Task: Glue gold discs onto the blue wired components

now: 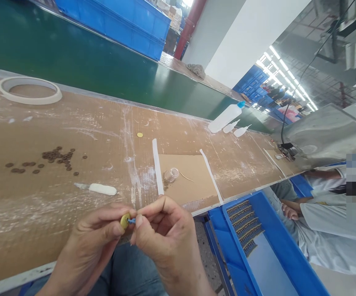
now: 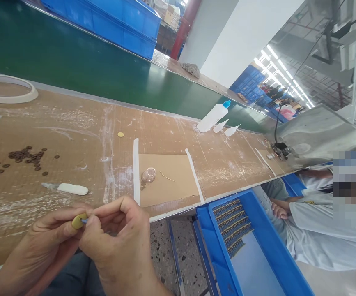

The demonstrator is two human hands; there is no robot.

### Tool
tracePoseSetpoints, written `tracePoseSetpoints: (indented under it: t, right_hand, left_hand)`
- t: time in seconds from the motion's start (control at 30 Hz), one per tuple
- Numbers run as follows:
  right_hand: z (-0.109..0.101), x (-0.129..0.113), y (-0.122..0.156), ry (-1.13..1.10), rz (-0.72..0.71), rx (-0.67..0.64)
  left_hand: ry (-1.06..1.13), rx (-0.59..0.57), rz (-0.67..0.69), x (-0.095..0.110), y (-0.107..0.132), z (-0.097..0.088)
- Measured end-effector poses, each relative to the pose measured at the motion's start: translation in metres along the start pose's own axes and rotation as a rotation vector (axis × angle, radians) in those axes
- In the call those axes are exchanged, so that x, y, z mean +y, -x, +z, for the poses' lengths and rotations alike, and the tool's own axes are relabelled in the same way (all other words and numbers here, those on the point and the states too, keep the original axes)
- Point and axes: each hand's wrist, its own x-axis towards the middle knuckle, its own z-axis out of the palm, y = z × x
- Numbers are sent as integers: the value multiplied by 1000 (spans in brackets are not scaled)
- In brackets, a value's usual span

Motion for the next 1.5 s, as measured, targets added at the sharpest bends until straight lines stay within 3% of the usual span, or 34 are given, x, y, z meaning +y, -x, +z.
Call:
tracePoseSetpoints:
  t: [0.17, 0.33, 0.63, 0.8, 0.97, 1.1, 1.2, 1.3, 1.5]
  right_hand:
    - [1, -1, 0, -10, 11, -2]
    - [1, 1, 0, 73, 0, 9]
    - [-3, -11, 1, 250, -22, -18]
    - [-5, -16, 2, 306, -23, -31]
    - [-7, -16, 1, 329, -29, -41]
    - [-8, -13, 0, 338, -69, -32]
    - [-9, -7, 0, 344, -169, -8]
    - [-7, 4, 1, 395, -368, 68]
    - [10, 24, 10, 601, -706, 414]
  left_hand:
    - [-17, -18, -35, -2, 3, -4]
    - [41, 95, -3, 3, 3, 6]
    - [-41, -30, 37, -6, 3, -8]
    - [-42, -16, 50, -2, 3, 1]
    - [-20, 53, 202, 0, 2, 13]
    - [-18, 213, 183, 1, 1, 24]
    - [-32, 299, 183, 1, 0, 30]
    - [-60, 324, 189, -5, 0, 28]
    - [-83, 338, 176, -11, 13, 19]
